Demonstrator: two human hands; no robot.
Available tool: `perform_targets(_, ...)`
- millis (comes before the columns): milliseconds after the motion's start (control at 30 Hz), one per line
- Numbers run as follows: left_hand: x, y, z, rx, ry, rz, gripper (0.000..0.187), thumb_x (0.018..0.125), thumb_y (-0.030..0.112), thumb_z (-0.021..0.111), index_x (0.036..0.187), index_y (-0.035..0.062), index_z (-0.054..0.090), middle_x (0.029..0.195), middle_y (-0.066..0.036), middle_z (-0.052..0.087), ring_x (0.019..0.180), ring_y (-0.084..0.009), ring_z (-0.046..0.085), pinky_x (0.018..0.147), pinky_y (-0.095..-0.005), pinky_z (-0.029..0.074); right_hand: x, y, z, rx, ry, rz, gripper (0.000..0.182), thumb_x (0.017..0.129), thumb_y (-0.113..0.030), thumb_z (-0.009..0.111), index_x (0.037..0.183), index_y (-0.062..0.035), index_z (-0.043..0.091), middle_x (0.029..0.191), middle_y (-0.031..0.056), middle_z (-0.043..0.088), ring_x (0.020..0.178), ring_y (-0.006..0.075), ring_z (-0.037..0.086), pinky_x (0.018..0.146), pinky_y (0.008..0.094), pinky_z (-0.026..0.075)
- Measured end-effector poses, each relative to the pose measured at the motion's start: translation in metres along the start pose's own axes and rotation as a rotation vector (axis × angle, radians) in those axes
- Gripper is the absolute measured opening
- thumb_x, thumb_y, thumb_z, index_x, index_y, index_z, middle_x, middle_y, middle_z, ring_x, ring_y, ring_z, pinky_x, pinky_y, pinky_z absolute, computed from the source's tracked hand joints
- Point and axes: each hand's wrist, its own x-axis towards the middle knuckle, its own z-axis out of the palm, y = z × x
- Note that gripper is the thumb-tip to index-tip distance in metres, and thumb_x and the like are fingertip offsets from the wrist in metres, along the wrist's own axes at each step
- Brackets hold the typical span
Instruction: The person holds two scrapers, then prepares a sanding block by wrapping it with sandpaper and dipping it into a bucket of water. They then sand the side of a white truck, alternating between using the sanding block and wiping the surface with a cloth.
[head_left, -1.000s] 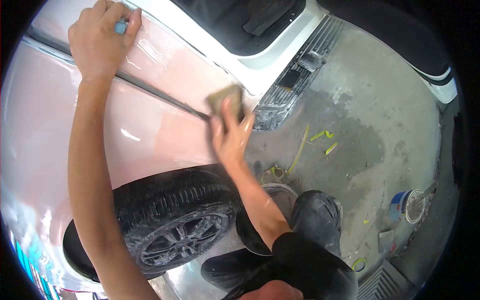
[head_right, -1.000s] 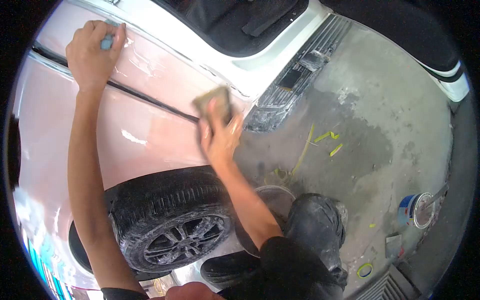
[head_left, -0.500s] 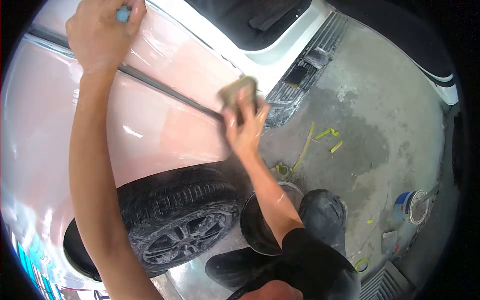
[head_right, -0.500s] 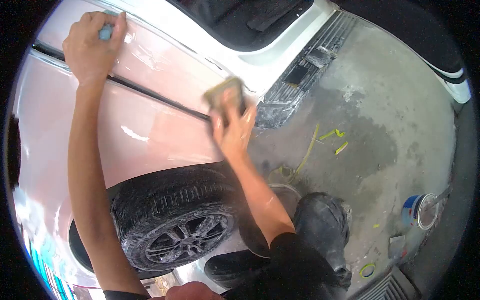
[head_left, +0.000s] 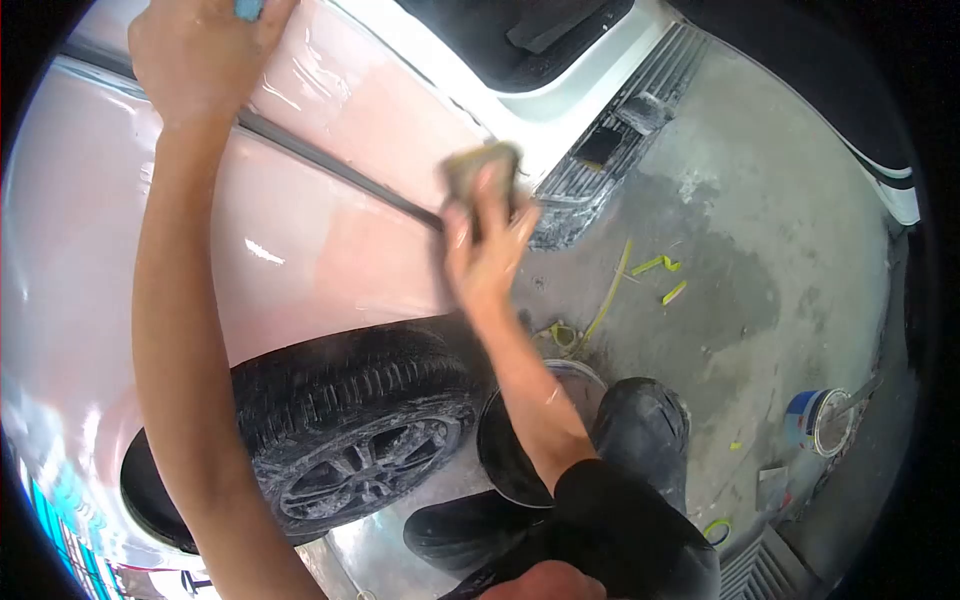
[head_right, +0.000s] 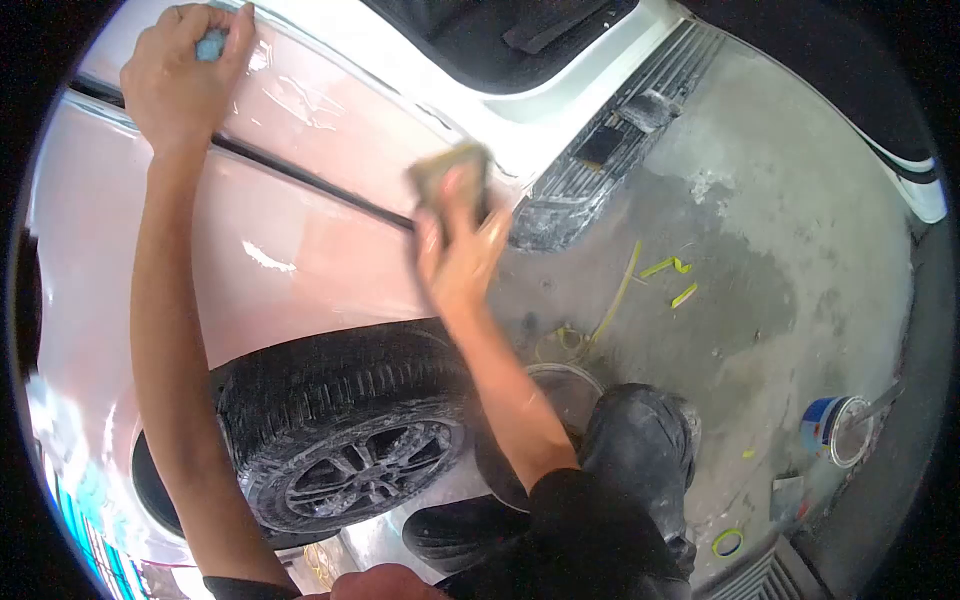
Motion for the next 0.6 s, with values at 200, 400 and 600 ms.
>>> perform_targets(200, 0.001, -0.007, 0.001, -0.012, -0.012, 0.099, 0.020, 0.080, 0.023, 0.079, 0.072, 0.0149, 0.063, 0.079, -0.003, 0.061, 0.077, -0.0249, 0.060, 0.071, -0.0396, 0.044, 0.023, 0.005, -0.008, 0.067, -0.032, 0.088, 0.058, 0.093, -0.022, 0.076, 0.147, -0.0089, 0.060, 0.125, 0.0297, 0.050, 0.115, 0.0409, 0.052, 0.103, 0.0499, 0.043)
perform_targets(400, 0.002, -0.023, 0.001, 0.008, -0.038, 0.172, 0.023, 0.085, 0.035, 0.083, 0.075, 0.0180, 0.072, 0.080, 0.004, 0.070, 0.072, -0.0224, 0.066, 0.062, -0.0377, 0.051, -0.033, 0.003, -0.006, -0.041, -0.099, -0.103, 0.064, 0.088, -0.021, 0.080, 0.149, -0.0159, 0.060, 0.134, 0.0338, 0.048, 0.124, 0.0518, 0.049, 0.108, 0.0556, 0.043)
perform_targets(600, 0.001, -0.019, 0.000, 0.020, -0.044, 0.203, 0.024, 0.084, 0.033, 0.084, 0.074, 0.0168, 0.071, 0.080, 0.003, 0.068, 0.070, -0.0213, 0.064, 0.060, -0.0368, 0.050, 0.047, -0.002, -0.014, 0.180, -0.032, 0.201, 0.061, 0.092, -0.018, 0.076, 0.150, -0.0138, 0.059, 0.137, 0.0348, 0.046, 0.121, 0.0504, 0.050, 0.108, 0.0526, 0.041)
